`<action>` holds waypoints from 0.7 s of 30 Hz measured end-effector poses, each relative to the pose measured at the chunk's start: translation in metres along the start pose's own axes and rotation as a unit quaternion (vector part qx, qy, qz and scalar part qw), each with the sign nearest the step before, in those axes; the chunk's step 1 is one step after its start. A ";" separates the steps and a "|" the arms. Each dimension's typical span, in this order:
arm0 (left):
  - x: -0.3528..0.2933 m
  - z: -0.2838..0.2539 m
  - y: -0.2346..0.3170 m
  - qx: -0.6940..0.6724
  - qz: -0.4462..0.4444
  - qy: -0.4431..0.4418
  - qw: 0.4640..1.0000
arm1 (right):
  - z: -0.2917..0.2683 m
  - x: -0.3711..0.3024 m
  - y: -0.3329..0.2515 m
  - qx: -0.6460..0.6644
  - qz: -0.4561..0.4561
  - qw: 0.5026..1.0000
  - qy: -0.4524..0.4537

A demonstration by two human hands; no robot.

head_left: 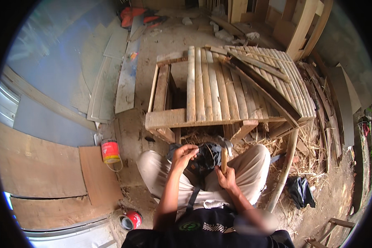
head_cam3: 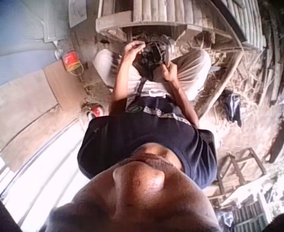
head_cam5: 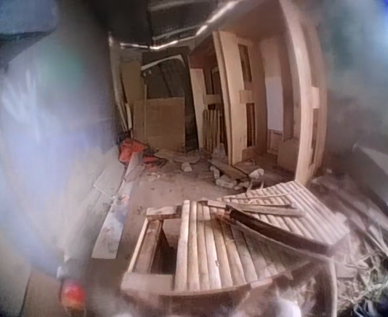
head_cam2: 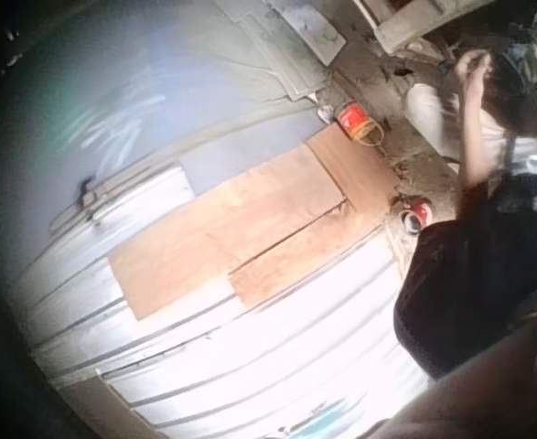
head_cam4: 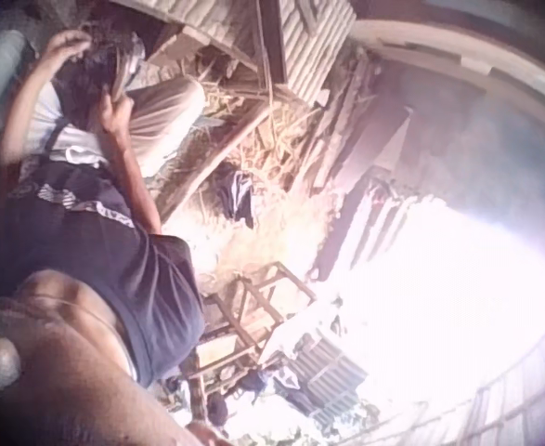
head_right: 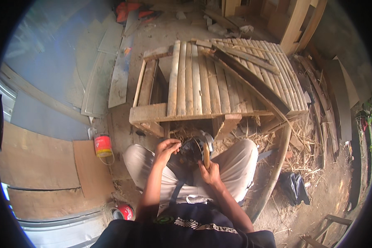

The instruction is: The person is assembling a bamboo structure, likely a chair or bench. They use a hammer to drive nails into bamboo slats and a machete to cut and shape bamboo pieces. The person works on the floor, arranging and securing the bamboo components.

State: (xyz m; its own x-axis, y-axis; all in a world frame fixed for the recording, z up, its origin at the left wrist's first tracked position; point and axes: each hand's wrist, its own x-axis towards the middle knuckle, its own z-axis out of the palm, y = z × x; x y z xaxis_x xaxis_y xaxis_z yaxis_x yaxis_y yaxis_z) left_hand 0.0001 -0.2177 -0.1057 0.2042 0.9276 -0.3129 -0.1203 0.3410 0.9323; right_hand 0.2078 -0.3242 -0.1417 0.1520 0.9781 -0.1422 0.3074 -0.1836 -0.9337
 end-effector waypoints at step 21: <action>0.146 -0.001 -0.234 0.513 -0.092 -0.080 0.850 | 0.005 0.005 0.005 0.009 0.039 0.996 0.074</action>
State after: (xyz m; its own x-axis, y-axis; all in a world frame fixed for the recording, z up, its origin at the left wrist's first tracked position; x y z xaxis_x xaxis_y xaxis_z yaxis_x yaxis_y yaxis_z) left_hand 0.0575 -0.1617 -0.3697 0.2666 0.8121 -0.5191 0.8219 0.0897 0.5625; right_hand 0.2052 -0.3200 -0.1486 0.3123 0.9353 -0.1662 0.2723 -0.2558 -0.9276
